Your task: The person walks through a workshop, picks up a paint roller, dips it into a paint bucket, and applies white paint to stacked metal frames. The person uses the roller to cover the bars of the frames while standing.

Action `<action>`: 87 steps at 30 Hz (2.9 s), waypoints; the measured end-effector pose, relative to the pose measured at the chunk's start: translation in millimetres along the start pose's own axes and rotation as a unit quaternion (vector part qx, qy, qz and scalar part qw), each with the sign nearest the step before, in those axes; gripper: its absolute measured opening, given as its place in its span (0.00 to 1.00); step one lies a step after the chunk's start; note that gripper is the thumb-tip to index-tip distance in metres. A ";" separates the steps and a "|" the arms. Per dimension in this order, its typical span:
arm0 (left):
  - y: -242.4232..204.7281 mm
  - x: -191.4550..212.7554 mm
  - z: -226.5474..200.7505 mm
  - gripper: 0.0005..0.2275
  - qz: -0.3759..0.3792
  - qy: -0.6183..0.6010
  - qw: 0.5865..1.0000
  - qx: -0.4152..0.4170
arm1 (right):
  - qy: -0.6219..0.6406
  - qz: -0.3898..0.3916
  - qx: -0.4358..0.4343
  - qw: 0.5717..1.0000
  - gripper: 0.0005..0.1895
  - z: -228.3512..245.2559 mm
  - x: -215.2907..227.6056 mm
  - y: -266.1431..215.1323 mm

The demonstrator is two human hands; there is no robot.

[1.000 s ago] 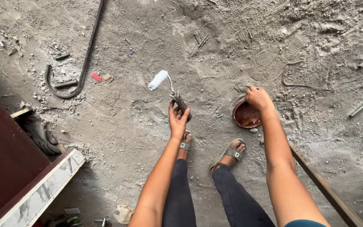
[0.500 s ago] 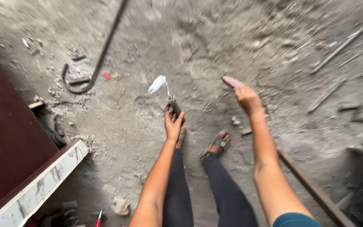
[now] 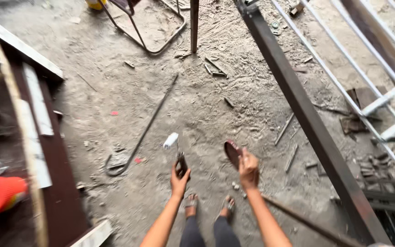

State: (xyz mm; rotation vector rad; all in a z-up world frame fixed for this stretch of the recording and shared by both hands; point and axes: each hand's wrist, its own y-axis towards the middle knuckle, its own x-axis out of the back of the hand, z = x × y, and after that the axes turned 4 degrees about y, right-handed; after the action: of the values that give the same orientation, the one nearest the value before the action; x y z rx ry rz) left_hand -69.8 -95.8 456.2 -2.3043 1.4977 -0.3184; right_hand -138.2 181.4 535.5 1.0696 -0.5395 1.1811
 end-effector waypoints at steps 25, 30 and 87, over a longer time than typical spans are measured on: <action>-133.6 -99.7 -277.3 0.34 0.384 0.123 0.905 -0.135 | -0.227 -0.267 -0.023 0.936 0.15 109.6 560.9 -137.6; -187.2 -206.5 -294.9 0.34 0.526 0.056 0.830 -0.175 | 0.014 -0.406 -0.162 0.899 0.10 77.6 589.2 -183.0; -390.7 -429.5 -289.4 0.27 0.309 0.230 0.752 -0.535 | -0.175 0.085 -0.295 0.936 0.52 -22.4 535.4 -92.1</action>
State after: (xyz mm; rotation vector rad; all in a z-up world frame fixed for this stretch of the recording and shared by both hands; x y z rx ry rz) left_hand -32.6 385.2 890.0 -2.2335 3.2229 0.2919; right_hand 123.9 453.2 926.8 0.7151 -1.2013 0.8827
